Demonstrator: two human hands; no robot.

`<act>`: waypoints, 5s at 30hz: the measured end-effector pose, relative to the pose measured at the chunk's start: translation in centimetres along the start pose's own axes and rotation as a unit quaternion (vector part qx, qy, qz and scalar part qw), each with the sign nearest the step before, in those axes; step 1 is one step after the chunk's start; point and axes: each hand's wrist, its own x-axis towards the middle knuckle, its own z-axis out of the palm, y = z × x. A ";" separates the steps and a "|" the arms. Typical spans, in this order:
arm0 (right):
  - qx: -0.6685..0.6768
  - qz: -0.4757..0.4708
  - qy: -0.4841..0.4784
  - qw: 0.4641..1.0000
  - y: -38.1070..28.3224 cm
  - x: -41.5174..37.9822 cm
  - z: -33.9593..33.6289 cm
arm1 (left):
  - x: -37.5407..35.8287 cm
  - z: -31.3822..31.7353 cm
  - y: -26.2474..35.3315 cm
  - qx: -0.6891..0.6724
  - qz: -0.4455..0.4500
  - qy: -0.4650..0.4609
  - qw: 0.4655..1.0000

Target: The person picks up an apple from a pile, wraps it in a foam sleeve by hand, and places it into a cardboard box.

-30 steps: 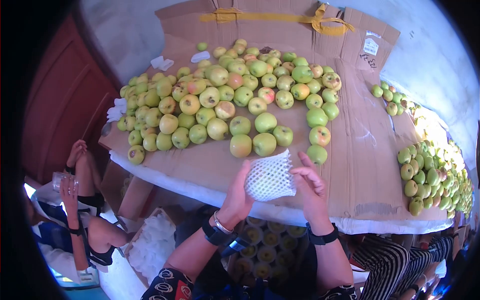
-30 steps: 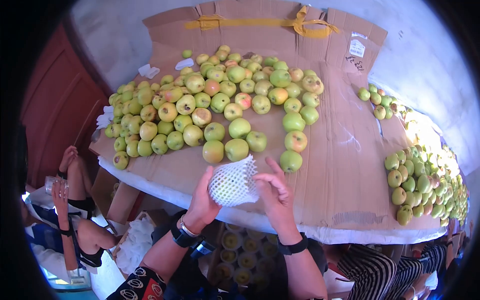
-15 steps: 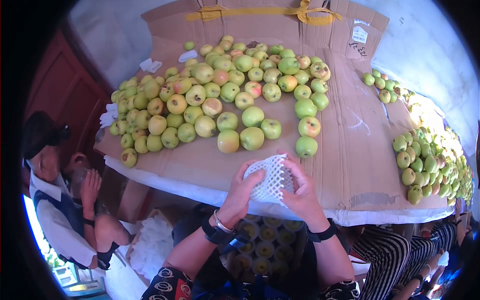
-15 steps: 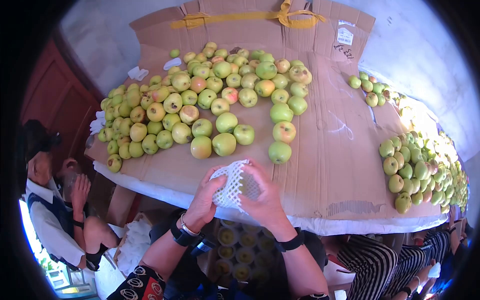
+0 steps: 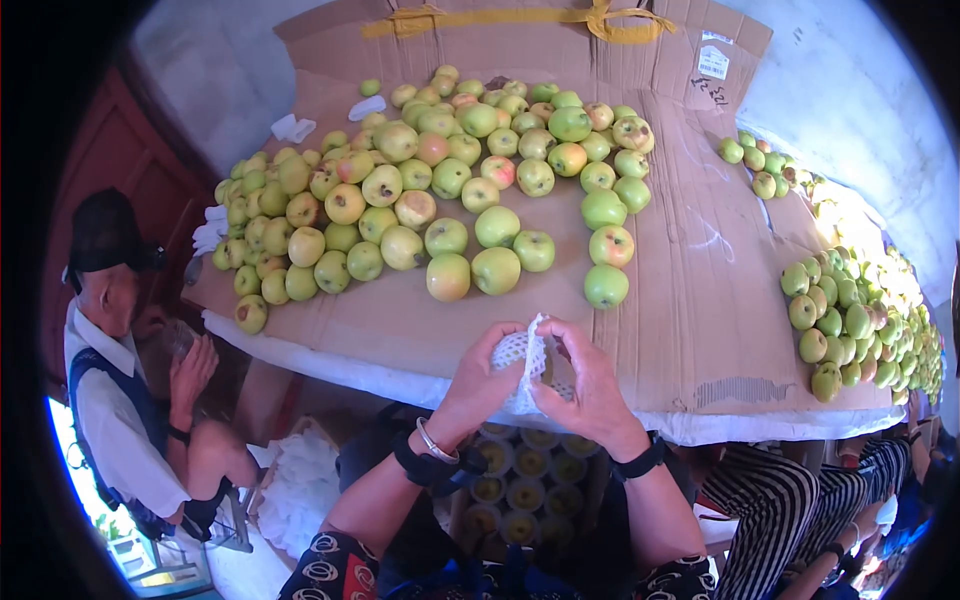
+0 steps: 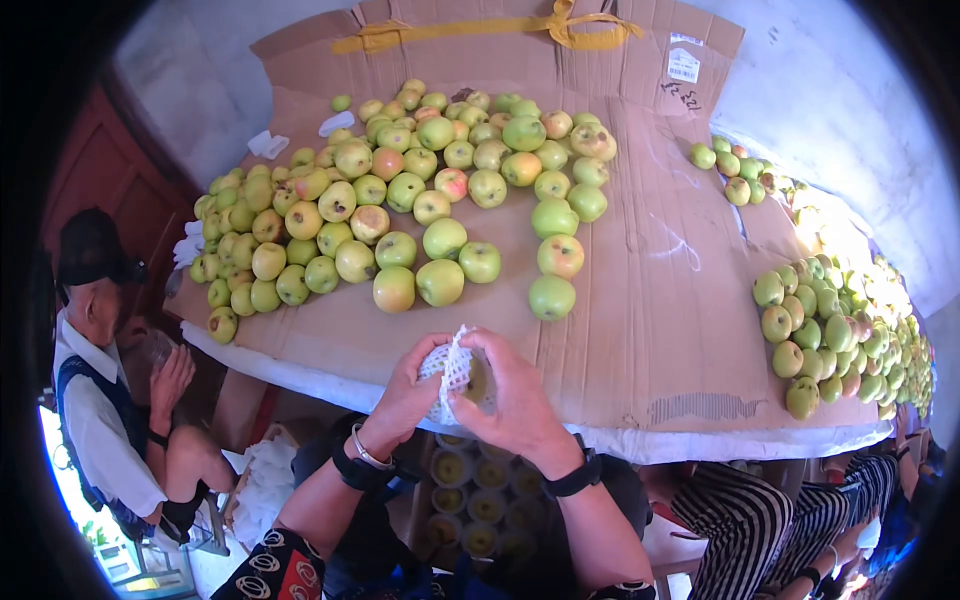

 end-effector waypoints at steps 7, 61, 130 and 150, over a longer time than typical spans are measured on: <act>-0.045 0.022 -0.020 0.999 -0.8 0.4 -0.1 | -0.1 0.1 0.2 -0.033 -0.002 -0.009 0.999; 0.120 -0.010 -0.026 0.992 0.5 0.8 0.5 | -1.2 -4.0 1.5 -0.488 -0.127 -0.167 0.847; 0.417 0.239 0.061 0.875 0.9 -0.1 3.1 | 0.3 -2.6 1.8 -0.381 0.075 -0.072 0.919; 0.177 0.075 0.047 0.980 0.0 0.2 2.1 | 0.0 -1.6 1.0 -0.172 0.112 0.016 0.979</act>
